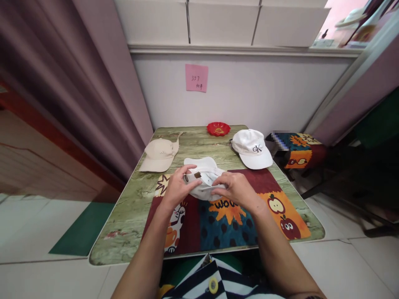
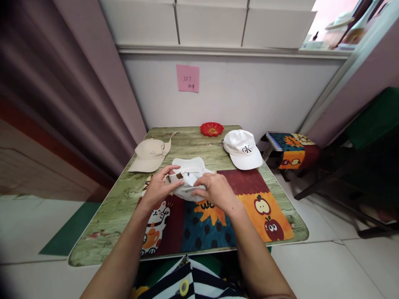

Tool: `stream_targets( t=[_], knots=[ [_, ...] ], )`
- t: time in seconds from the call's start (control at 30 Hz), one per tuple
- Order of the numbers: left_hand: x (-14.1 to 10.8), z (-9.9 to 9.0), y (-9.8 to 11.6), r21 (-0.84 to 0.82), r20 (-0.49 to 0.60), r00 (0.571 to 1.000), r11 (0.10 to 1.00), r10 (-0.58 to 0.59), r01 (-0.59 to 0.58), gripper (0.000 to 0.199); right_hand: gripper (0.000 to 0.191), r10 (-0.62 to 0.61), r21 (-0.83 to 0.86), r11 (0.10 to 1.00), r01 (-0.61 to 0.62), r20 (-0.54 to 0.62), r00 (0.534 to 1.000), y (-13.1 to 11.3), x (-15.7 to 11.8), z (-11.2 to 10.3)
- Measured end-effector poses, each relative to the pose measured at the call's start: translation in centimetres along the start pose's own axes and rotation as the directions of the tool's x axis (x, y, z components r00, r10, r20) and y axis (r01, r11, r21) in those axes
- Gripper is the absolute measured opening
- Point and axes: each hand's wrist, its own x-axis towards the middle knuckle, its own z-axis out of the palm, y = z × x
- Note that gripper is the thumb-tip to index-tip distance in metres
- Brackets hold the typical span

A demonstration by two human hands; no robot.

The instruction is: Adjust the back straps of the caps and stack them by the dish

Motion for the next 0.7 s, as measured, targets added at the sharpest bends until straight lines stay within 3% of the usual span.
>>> stream_targets(
  t=[0.07, 0.17, 0.3, 0.37, 0.43, 0.53, 0.63, 0.7],
  knots=[
    [0.1, 0.0, 0.3, 0.104, -0.021, 0.995, 0.99, 0.093, -0.09, 0.037, 0.022, 0.047, 0.088, 0.995, -0.044, -0.042, 0.998, -0.8, 0.1, -0.9],
    [0.1, 0.3, 0.7, 0.261, -0.037, 0.967, 0.936, 0.253, -0.236, 0.022, 0.025, 0.17, 0.381, 0.914, -0.138, -0.053, 0.984, -1.5, 0.4, -1.0],
    [-0.1, 0.8, 0.9, 0.459, -0.055, 0.921, 0.829, 0.387, -0.321, 0.011, 0.03, 0.284, 0.69, 0.697, -0.194, -0.017, 0.959, -1.5, 0.8, 1.0],
    [-0.2, 1.0, 0.9, 0.524, -0.028, 0.906, 0.778, 0.422, -0.346, 0.009, 0.032, 0.324, 0.761, 0.612, -0.215, 0.007, 0.946, -1.5, 1.0, 2.1],
    [-0.3, 1.1, 0.8, 0.551, 0.006, 0.897, 0.747, 0.442, -0.372, 0.011, 0.033, 0.347, 0.776, 0.583, -0.242, 0.032, 0.937, -1.4, 1.2, 3.0],
    [-0.3, 1.1, 0.4, 0.574, 0.026, 0.884, 0.717, 0.468, -0.396, 0.023, 0.033, 0.344, 0.688, 0.683, -0.246, -0.005, 0.939, -1.3, 1.4, 3.4],
    [-0.4, 0.9, 0.1, 0.606, 0.013, 0.882, 0.698, 0.47, -0.381, 0.034, 0.032, 0.277, 0.447, 0.875, -0.185, -0.15, 0.949, -1.2, 1.8, 3.2],
    [-0.5, 0.8, 0.1, 0.614, 0.002, 0.893, 0.705, 0.449, -0.356, 0.038, 0.03, 0.225, 0.268, 0.949, -0.165, -0.211, 0.951, -1.0, 2.2, 2.9]
  ],
)
